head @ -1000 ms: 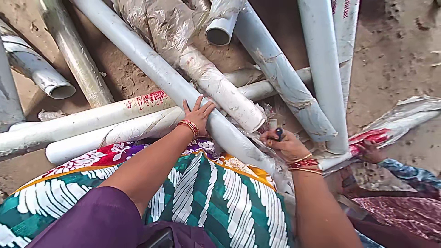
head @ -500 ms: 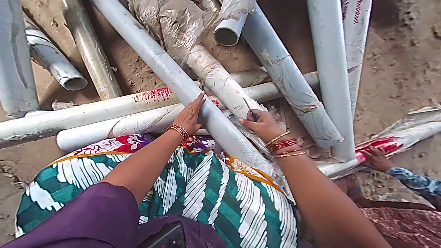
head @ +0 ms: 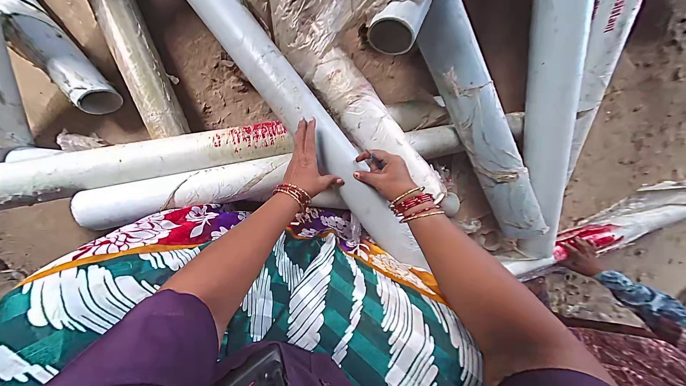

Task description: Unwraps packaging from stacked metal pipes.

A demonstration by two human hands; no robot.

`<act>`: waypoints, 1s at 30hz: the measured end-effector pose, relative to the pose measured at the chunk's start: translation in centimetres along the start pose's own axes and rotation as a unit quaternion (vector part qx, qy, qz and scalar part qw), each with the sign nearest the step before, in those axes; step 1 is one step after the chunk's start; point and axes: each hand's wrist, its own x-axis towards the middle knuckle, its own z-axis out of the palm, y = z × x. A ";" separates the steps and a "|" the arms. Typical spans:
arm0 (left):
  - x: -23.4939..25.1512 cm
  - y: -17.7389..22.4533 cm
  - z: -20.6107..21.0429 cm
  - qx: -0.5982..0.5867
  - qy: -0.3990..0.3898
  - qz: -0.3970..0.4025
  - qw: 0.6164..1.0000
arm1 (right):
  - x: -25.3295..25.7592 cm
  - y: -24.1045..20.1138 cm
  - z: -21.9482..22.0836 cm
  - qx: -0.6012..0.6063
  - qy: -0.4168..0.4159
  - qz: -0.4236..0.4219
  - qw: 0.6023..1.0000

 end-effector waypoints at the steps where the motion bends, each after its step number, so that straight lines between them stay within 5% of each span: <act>1: 0.7 0.5 -0.5 0.030 -0.027 -0.044 0.998 | 0.1 0.0 -0.1 0.000 0.003 0.001 1.000; 4: 2.3 2.2 -1.4 0.127 -0.108 -0.118 0.979 | 0.4 -0.1 -0.7 0.005 -0.008 0.017 1.000; 11: 3.1 2.8 -2.1 0.192 -0.173 -0.107 0.960 | 1.5 -0.7 -0.4 0.051 -0.010 0.018 0.998; 19: 2.1 2.8 -3.2 0.254 -0.167 -0.092 0.948 | 1.3 -1.1 0.1 -0.045 -0.060 -0.061 0.995; 24: 0.8 0.4 -3.4 0.227 -0.134 -0.050 0.963 | 0.8 -1.7 -2.6 0.021 -0.033 0.056 0.998; 30: 0.6 -0.7 -3.2 0.213 -0.109 -0.021 0.971 | 1.8 -1.2 -1.2 -0.052 -0.047 -0.029 0.997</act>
